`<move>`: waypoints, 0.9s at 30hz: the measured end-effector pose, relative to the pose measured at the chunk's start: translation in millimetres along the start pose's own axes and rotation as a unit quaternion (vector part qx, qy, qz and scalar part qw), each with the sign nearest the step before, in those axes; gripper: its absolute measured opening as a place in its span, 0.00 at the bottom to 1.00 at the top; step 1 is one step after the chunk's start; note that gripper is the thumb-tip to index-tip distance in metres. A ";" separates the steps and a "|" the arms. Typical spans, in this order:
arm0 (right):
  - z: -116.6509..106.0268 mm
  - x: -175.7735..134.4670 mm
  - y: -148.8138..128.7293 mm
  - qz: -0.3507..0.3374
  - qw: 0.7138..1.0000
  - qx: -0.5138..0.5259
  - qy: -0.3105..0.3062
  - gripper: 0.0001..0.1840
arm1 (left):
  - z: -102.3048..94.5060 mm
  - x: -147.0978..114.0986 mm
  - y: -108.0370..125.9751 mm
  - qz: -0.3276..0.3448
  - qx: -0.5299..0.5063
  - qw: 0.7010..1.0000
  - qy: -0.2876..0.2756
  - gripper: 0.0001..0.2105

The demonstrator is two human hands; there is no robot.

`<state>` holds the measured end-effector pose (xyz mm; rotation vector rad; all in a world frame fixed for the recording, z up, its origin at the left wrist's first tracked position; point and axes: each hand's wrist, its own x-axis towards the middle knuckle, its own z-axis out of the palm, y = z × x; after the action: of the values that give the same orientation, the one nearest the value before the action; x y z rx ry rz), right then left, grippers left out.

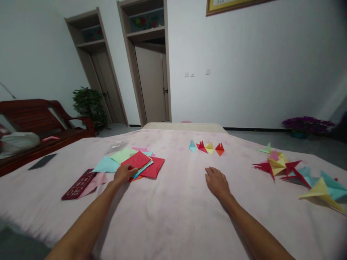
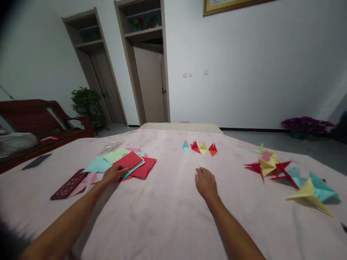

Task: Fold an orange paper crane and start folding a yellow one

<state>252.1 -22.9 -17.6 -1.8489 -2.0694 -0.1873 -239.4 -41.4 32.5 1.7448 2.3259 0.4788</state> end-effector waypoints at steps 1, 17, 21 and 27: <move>1.3 0.6 0.8 -0.006 1.000 -0.004 0.004 0.22 | -0.3 0.6 -0.3 0.000 0.001 1.000 0.003 0.19; 3.3 2.3 0.6 -0.009 1.000 -0.020 0.003 0.22 | -2.2 7.1 2.9 -0.004 0.026 0.999 0.034 0.11; 0.5 1.9 -0.8 -0.013 1.000 -0.026 0.003 0.22 | 0.9 10.7 -1.2 -0.022 0.029 0.998 0.050 0.12; -1.7 0.7 -2.4 -0.013 1.000 -0.028 0.004 0.22 | 10.5 8.5 -7.6 -0.039 0.034 0.994 0.092 0.14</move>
<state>250.0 -23.2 -15.4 -1.8516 -2.1032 -0.2614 -245.0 -33.7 20.3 1.6961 2.5547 0.5748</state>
